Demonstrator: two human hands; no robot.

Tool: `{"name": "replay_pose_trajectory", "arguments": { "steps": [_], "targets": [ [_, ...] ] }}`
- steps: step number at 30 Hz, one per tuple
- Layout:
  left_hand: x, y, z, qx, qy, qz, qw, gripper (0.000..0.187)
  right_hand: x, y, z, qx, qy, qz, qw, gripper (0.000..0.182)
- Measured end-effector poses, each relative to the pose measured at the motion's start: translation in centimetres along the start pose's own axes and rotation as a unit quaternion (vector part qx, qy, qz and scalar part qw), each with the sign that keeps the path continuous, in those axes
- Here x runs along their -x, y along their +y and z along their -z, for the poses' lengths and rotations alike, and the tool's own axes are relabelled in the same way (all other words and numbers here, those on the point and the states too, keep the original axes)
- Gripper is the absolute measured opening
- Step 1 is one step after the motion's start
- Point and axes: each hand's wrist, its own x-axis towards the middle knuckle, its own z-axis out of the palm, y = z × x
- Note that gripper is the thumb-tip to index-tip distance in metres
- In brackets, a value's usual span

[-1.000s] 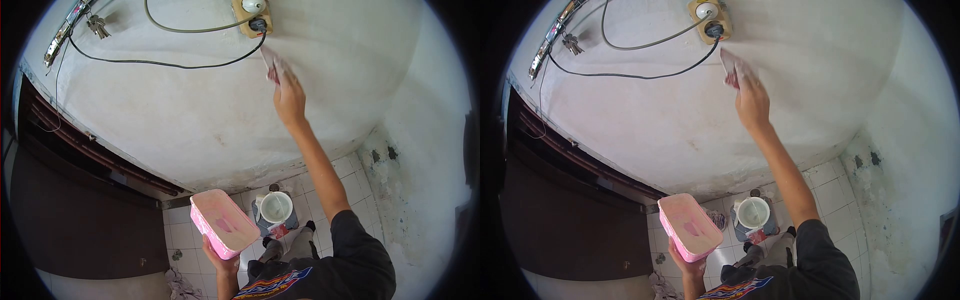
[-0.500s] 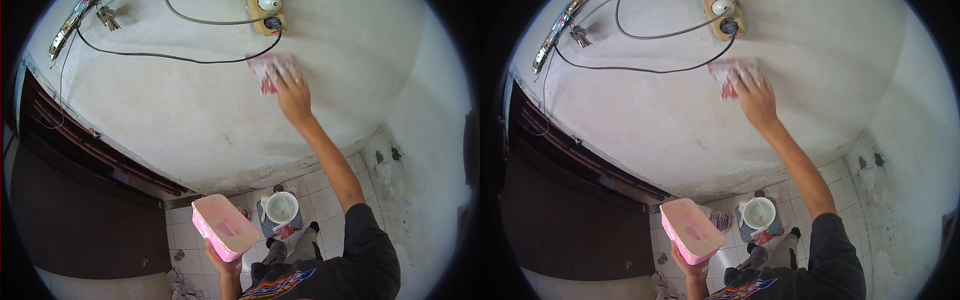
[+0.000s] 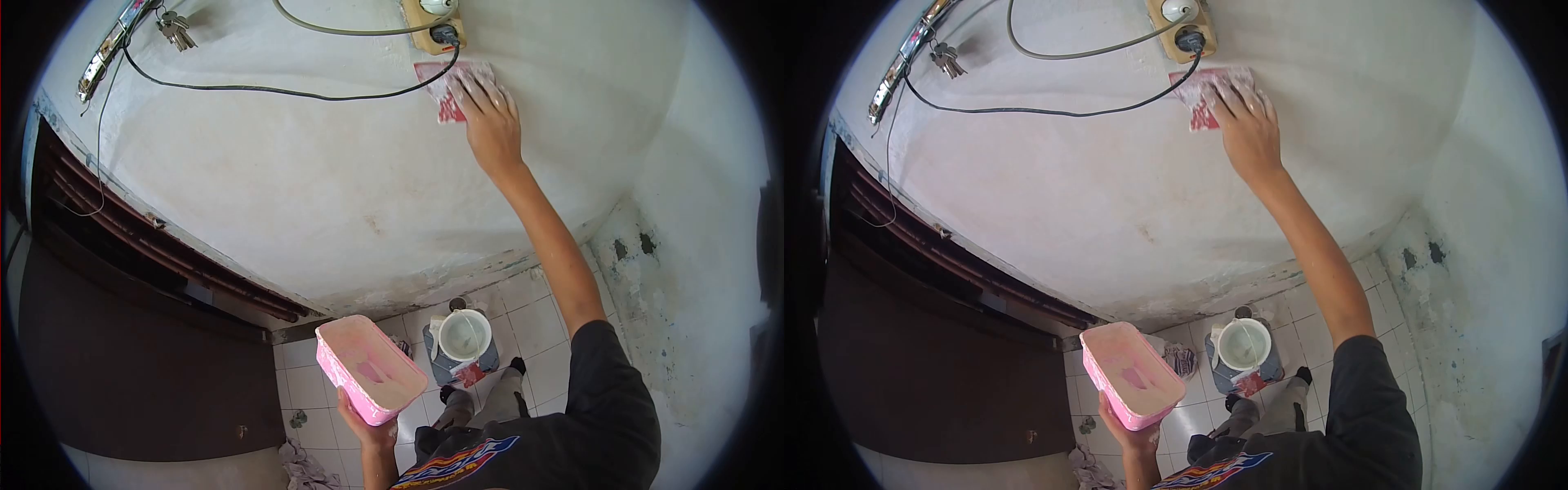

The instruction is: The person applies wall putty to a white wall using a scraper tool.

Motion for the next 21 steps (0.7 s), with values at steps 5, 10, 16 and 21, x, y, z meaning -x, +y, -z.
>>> {"name": "replay_pose_trajectory", "arguments": {
  "steps": [5,10,16,21],
  "targets": [
    [0.3,0.2,-0.7,0.005,-0.011,0.000,1.000,0.061,6.4,-0.3,-1.6,-0.027,-0.057,0.037,0.997,0.041],
    [0.1,-0.2,-0.2,0.006,-0.040,-0.007,0.999,0.063,6.7,0.8,-0.2,-0.012,-0.098,0.048,0.994,0.042],
    [0.2,-0.4,-1.0,0.002,-0.003,-0.018,1.000,0.061,1.2,2.4,-0.3,0.035,-0.015,0.002,0.999,0.044],
    [0.2,-0.6,1.3,0.087,-0.059,0.010,0.994,0.060,12.3,1.4,-1.7,-0.001,-0.135,0.030,0.990,0.045]
  ]
}}
